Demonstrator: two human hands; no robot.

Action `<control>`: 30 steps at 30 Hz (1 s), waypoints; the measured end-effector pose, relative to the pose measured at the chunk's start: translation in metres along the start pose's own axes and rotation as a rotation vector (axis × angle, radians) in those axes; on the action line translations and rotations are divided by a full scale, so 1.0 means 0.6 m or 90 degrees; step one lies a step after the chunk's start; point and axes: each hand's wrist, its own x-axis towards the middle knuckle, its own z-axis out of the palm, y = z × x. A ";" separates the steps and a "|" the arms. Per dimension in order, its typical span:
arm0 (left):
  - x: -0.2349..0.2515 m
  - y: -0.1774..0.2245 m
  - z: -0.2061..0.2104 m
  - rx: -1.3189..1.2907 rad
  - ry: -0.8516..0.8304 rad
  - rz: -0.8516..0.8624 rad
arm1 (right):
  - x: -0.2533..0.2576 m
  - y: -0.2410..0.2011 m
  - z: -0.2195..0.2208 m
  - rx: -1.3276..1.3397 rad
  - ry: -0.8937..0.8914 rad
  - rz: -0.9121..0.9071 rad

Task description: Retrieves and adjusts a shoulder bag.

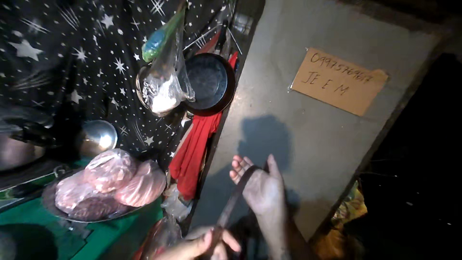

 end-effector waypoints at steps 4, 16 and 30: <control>0.027 0.132 -0.008 0.296 0.295 0.084 | 0.026 -0.037 -0.039 -0.036 -0.050 -0.001; 0.338 0.312 0.018 0.426 0.149 0.052 | 0.026 0.022 -0.119 -0.682 0.033 -0.830; 0.337 0.475 -0.139 0.537 0.108 0.051 | 0.137 0.204 -0.117 -0.496 -0.234 -0.128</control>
